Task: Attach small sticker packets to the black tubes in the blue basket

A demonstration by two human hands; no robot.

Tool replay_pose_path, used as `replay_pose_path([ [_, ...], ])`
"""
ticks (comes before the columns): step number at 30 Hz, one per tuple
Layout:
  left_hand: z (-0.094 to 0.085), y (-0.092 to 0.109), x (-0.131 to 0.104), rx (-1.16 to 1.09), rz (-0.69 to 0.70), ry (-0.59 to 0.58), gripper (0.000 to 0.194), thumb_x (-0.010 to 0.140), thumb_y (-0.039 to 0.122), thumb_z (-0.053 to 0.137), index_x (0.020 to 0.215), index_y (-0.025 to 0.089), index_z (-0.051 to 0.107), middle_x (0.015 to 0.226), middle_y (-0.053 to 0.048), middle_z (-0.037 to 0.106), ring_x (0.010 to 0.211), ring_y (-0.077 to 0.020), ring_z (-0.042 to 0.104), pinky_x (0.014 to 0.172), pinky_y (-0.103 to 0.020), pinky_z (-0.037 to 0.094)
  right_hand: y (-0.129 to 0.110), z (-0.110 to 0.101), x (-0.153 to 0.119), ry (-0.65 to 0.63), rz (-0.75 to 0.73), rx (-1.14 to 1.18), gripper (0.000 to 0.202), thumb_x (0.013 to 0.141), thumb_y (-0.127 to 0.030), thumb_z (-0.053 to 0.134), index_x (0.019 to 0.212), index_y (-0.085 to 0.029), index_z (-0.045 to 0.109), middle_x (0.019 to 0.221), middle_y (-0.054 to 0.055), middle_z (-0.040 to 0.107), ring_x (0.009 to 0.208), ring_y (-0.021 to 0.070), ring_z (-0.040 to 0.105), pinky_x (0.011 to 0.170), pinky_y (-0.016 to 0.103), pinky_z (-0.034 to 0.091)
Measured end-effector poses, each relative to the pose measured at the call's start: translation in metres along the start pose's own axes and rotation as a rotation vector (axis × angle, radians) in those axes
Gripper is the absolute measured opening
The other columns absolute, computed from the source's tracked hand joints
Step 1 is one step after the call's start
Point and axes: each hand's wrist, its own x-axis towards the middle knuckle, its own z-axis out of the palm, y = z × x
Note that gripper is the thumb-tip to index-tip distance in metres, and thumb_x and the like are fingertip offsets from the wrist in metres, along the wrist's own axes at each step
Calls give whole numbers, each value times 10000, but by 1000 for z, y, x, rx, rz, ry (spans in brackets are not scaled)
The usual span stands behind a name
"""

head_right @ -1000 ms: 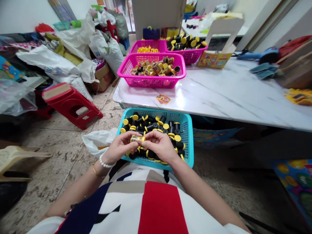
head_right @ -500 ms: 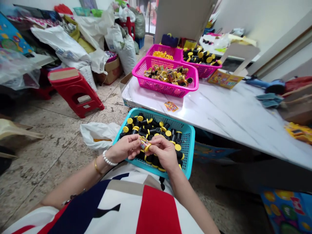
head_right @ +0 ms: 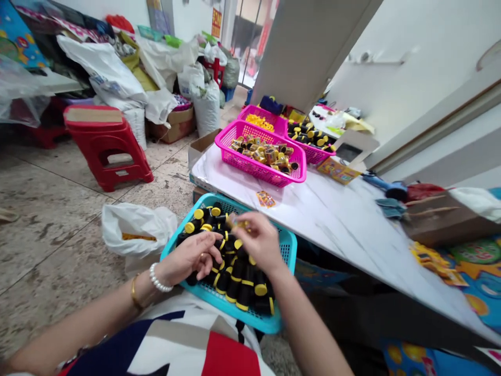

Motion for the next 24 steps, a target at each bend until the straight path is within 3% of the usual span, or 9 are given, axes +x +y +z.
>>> replay_pose_path([
  [2, -5, 1, -3, 63, 56, 66, 458, 829, 509, 578, 1109, 163, 471, 753, -29, 652, 445, -76, 546, 345, -151, 391, 5, -26, 58, 184, -51, -82, 268, 808, -354, 649, 1026, -198, 643, 885, 50, 658, 721, 170, 648, 649, 328, 572],
  [4, -9, 1, -8, 146, 99, 118, 449, 824, 479, 599, 1112, 154, 485, 759, -24, 640, 468, -73, 533, 361, -154, 387, 12, -55, 115, 352, -158, -169, 330, 801, -393, 636, 1065, -194, 627, 983, 62, 654, 751, 175, 652, 663, 346, 570],
  [7, -17, -1, -17, 263, 98, 188, 394, 825, 456, 599, 1051, 139, 536, 755, -21, 627, 485, -67, 510, 385, -161, 374, 24, -80, 159, 421, -254, -387, 522, 749, -411, 685, 1203, -182, 568, 1175, 113, 602, 933, 228, 633, 739, 368, 551],
  [10, -27, -6, -25, 380, 151, 314, 352, 823, 442, 605, 1009, 143, 582, 754, -21, 636, 528, -74, 517, 451, -176, 402, 31, -65, 131, 327, -245, -561, 382, 799, -364, 640, 1122, -159, 635, 1065, 109, 658, 883, 219, 633, 763, 350, 518],
  [14, -39, -11, -27, 584, 258, 414, 301, 824, 427, 606, 972, 167, 638, 760, -24, 654, 603, -104, 548, 541, -205, 438, 35, -26, 38, -189, -111, -654, 211, 858, -341, 564, 823, -212, 728, 748, 26, 705, 691, 164, 631, 671, 274, 465],
  [17, -38, -6, -18, 672, 282, 360, 262, 842, 412, 580, 941, 181, 658, 742, -19, 651, 614, -117, 558, 556, -215, 447, 40, -22, 2, -360, -7, -686, 184, 827, -351, 603, 783, -237, 740, 747, 19, 719, 662, 156, 633, 619, 250, 431],
  [19, -30, 1, -6, 684, 313, 290, 238, 845, 392, 577, 910, 180, 663, 725, -16, 645, 616, -119, 563, 560, -214, 451, 46, -33, 7, -229, 15, -665, 200, 840, -353, 585, 801, -240, 746, 757, 18, 726, 673, 156, 635, 638, 250, 433],
  [22, -12, 12, 15, 653, 348, 190, 230, 838, 382, 581, 885, 171, 661, 718, -18, 640, 611, -120, 565, 548, -210, 454, 62, -54, 42, 122, 44, -648, 219, 838, -354, 583, 899, -229, 753, 835, 33, 727, 722, 167, 631, 696, 267, 442],
  [24, 0, 14, 27, 622, 342, 145, 236, 836, 383, 579, 870, 164, 661, 713, -21, 640, 596, -118, 560, 532, -208, 451, 77, -63, 65, 235, 97, -648, 210, 798, -341, 623, 906, -227, 761, 857, 43, 714, 716, 171, 620, 690, 278, 443],
])
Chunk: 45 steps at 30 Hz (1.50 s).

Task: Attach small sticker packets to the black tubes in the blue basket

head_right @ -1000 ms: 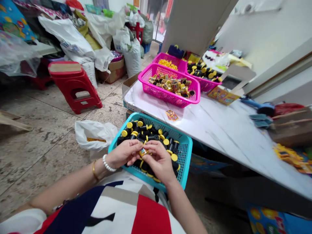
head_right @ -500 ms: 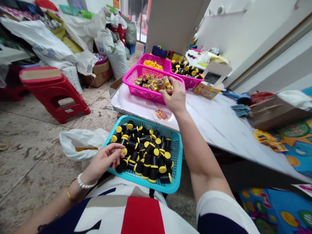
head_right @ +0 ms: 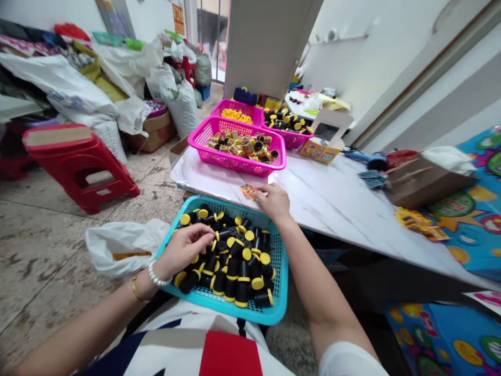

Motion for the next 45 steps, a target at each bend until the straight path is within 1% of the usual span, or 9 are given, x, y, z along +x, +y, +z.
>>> replay_pose_path([
  [7, 14, 0, 6, -145, -117, -23, 283, 807, 418, 610, 780, 138, 633, 671, -24, 630, 477, -74, 488, 419, -175, 329, 19, 20, 19, 100, 92, 47, 150, 765, -303, 643, 746, -206, 756, 735, 34, 687, 668, 167, 600, 663, 281, 450],
  [12, 12, 10, 11, -278, -131, 73, 381, 785, 485, 631, 896, 121, 636, 729, -34, 630, 480, -65, 460, 412, -176, 310, -34, 0, -32, 163, 12, 147, 214, 848, -325, 572, 802, -202, 741, 777, 45, 675, 732, 171, 615, 700, 283, 486],
  [17, 12, 13, 5, -318, -19, 135, 359, 746, 453, 692, 902, 130, 680, 766, -29, 652, 583, -91, 503, 538, -207, 399, -93, -6, -106, 42, -216, 338, 131, 848, -286, 608, 878, -257, 732, 785, 52, 637, 756, 198, 604, 693, 328, 500],
  [21, 7, 6, -9, -270, -66, 101, 286, 747, 425, 692, 762, 140, 685, 697, -4, 633, 620, -106, 516, 580, -216, 398, -103, -4, -123, -143, -42, 502, 191, 841, -328, 621, 996, -226, 666, 863, 50, 634, 753, 187, 582, 670, 309, 493],
  [25, 4, 1, -17, -161, -98, 73, 322, 785, 441, 645, 678, 137, 642, 586, 23, 550, 556, -94, 466, 524, -210, 353, -100, 8, -121, -407, 132, 649, 320, 906, -401, 505, 673, -189, 559, 602, -22, 500, 554, 119, 452, 503, 232, 371],
  [29, 5, 1, -25, -205, -66, 261, 305, 832, 450, 589, 760, 156, 628, 528, 51, 481, 482, -80, 413, 465, -203, 318, -102, 19, -129, -274, 257, 674, 416, 914, -453, 474, 589, -196, 431, 530, -46, 399, 501, 98, 358, 464, 226, 289],
  [32, 7, 6, -37, -159, -47, 290, 326, 851, 451, 563, 767, 156, 674, 525, 35, 510, 459, -79, 406, 455, -211, 319, -105, 20, -135, -248, 292, 667, 433, 913, -473, 471, 583, -201, 405, 519, -51, 376, 485, 96, 326, 455, 233, 270],
  [39, 8, 6, -43, -60, -10, 265, 282, 821, 411, 617, 899, 173, 747, 790, -62, 688, 683, -158, 589, 608, -255, 468, -112, 16, -143, -205, 135, 561, 378, 938, -390, 452, 610, -205, 472, 593, -20, 446, 576, 131, 425, 546, 258, 352],
  [45, -3, -5, -41, -113, -101, 294, 162, 719, 323, 721, 718, 163, 747, 766, -56, 684, 734, -175, 614, 677, -272, 494, -119, 26, -155, -291, -92, 446, 319, 952, -300, 427, 680, -207, 564, 679, 20, 546, 659, 151, 519, 612, 267, 403],
])
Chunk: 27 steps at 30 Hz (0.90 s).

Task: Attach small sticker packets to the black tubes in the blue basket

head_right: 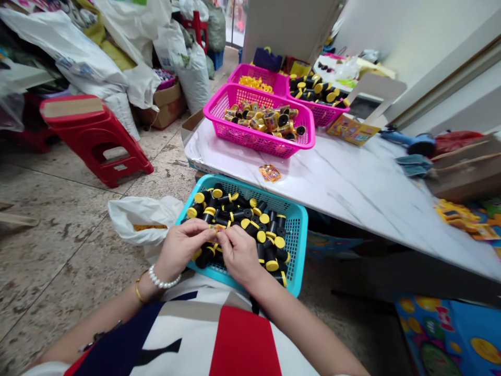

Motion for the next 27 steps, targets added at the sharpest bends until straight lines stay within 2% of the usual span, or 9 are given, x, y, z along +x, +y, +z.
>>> replay_pose_path([
  [3, -8, -5, -2, -22, -119, -15, 183, 721, 343, 716, 748, 166, 752, 718, -45, 680, 693, -169, 606, 657, -275, 489, 2, -3, 2, -100, -10, -66, 329, 959, -307, 420, 693, -204, 584, 674, 17, 555, 653, 145, 527, 603, 256, 400],
  [8, -17, -8, -7, 147, 103, 169, 130, 706, 324, 732, 686, 197, 754, 803, -41, 664, 785, -165, 595, 739, -269, 474, 19, -32, 14, -30, -4, -342, 261, 946, -353, 457, 810, -209, 626, 792, 49, 618, 757, 175, 567, 699, 282, 418],
  [11, -19, -6, -5, 77, -44, 130, 185, 705, 357, 730, 757, 181, 755, 648, -21, 651, 600, -139, 567, 573, -250, 451, 35, -43, 17, -10, 10, -635, 209, 894, -379, 538, 888, -193, 633, 872, 104, 633, 831, 246, 564, 755, 348, 421],
  [14, -19, -7, 0, -114, -248, 48, 275, 691, 405, 737, 788, 148, 712, 511, 22, 573, 386, -67, 399, 386, -202, 279, 42, -44, 13, -112, -18, -721, 147, 879, -317, 554, 903, -182, 608, 874, 122, 635, 848, 273, 566, 778, 375, 429],
  [16, -17, -10, 2, -223, -312, -8, 290, 694, 420, 730, 763, 145, 669, 514, 31, 558, 353, -42, 346, 359, -187, 201, 39, -45, 10, -166, -6, -667, 97, 879, -277, 544, 919, -196, 578, 895, 107, 637, 859, 263, 575, 759, 361, 440],
  [18, -15, -12, 3, -238, -321, -23, 277, 700, 414, 723, 755, 149, 663, 549, 27, 561, 380, -44, 372, 366, -183, 220, 34, -49, 8, -218, 39, -564, 67, 866, -257, 549, 916, -213, 555, 877, 75, 638, 827, 241, 588, 709, 338, 446],
  [22, -12, -9, -1, 32, -28, 122, 164, 684, 337, 741, 710, 175, 731, 768, -25, 614, 693, -116, 557, 614, -223, 449, 28, -58, 11, -184, 177, -220, 239, 804, -262, 620, 1030, -223, 556, 902, 35, 647, 752, 187, 605, 670, 309, 467],
  [24, -11, -6, -2, 102, 60, 152, 149, 690, 335, 736, 693, 186, 745, 794, -31, 622, 767, -139, 572, 695, -243, 463, 27, -59, 12, -135, 250, 49, 322, 797, -298, 632, 1103, -218, 570, 928, 41, 654, 763, 174, 611, 663, 297, 487],
  [27, -12, -4, -1, 0, -125, 40, 247, 707, 406, 712, 737, 162, 737, 549, 9, 557, 502, -92, 480, 477, -219, 378, 25, -52, 12, -115, 378, 367, 342, 797, -353, 633, 1102, -200, 614, 898, 49, 670, 701, 160, 604, 586, 278, 489],
])
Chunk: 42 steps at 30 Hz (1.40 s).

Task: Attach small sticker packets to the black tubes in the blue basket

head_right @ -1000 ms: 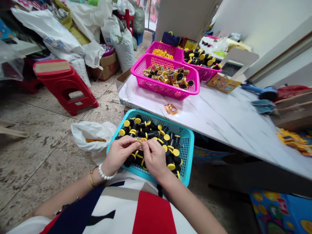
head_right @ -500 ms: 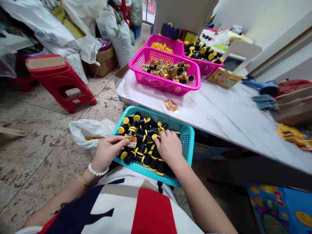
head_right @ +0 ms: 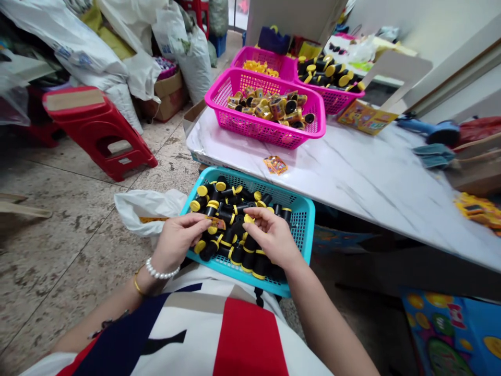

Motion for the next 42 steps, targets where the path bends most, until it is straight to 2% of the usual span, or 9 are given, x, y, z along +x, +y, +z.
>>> replay_pose_path([
  [3, 0, -2, 4, -136, -182, -97, 323, 694, 450, 718, 758, 134, 705, 426, 45, 482, 353, -44, 336, 365, -191, 212, 5, 6, 1, 26, 94, 104, 346, 773, -362, 659, 1072, -188, 644, 816, 39, 678, 587, 139, 574, 510, 265, 463],
  [7, 3, -5, 7, -215, -218, -126, 319, 694, 430, 730, 755, 126, 656, 439, 44, 512, 327, -31, 360, 348, -166, 191, 6, 6, 0, 26, 94, 280, 298, 786, -326, 648, 1051, -189, 657, 772, 22, 667, 586, 126, 572, 559, 267, 479],
  [12, 10, -1, 6, -275, -259, -142, 306, 718, 422, 711, 751, 152, 571, 406, 65, 491, 294, -36, 370, 329, -147, 180, -4, 12, -6, -62, 65, 521, 229, 786, -277, 647, 1005, -211, 652, 930, 40, 672, 599, 107, 565, 521, 241, 441],
  [17, 13, 1, 7, -432, -315, -201, 288, 711, 359, 728, 750, 142, 543, 518, 46, 543, 313, -9, 360, 318, -138, 178, -5, 19, -5, 65, 63, 427, 175, 792, -254, 657, 959, -201, 658, 742, -9, 642, 563, 88, 542, 548, 224, 441],
  [24, 12, 0, 12, -576, -380, -257, 231, 742, 280, 717, 766, 133, 541, 497, 69, 471, 331, -1, 343, 324, -124, 173, -9, 18, -12, 25, 11, 510, 188, 818, -270, 641, 997, -212, 638, 933, 28, 664, 600, 91, 558, 564, 239, 462],
  [30, 15, 1, 12, -744, -427, -303, 224, 710, 227, 738, 774, 125, 548, 566, 61, 503, 351, 9, 344, 321, -116, 164, -20, 22, -17, 119, 16, 293, 190, 816, -300, 644, 975, -197, 629, 861, 30, 667, 641, 111, 588, 551, 222, 462],
  [36, 15, -2, 10, -642, -335, -250, 226, 722, 264, 736, 808, 120, 584, 628, 23, 569, 377, 4, 384, 336, -121, 162, -22, 24, -22, 74, -86, 24, 219, 838, -284, 628, 1045, -220, 604, 950, 47, 668, 744, 147, 605, 639, 265, 492],
  [39, 13, -4, 9, -624, -342, -257, 250, 708, 296, 747, 804, 111, 610, 586, 38, 525, 384, 4, 364, 333, -123, 140, -19, 27, -19, -2, -87, 178, 174, 836, -279, 637, 989, -225, 576, 1053, 57, 670, 800, 150, 630, 680, 273, 516],
  [42, 12, -5, 7, -561, -332, -224, 265, 711, 327, 746, 813, 116, 622, 545, 54, 480, 397, -7, 360, 336, -124, 151, -14, 29, -17, -10, -90, 359, 170, 819, -260, 665, 964, -227, 583, 1020, 48, 688, 818, 152, 650, 688, 270, 536],
])
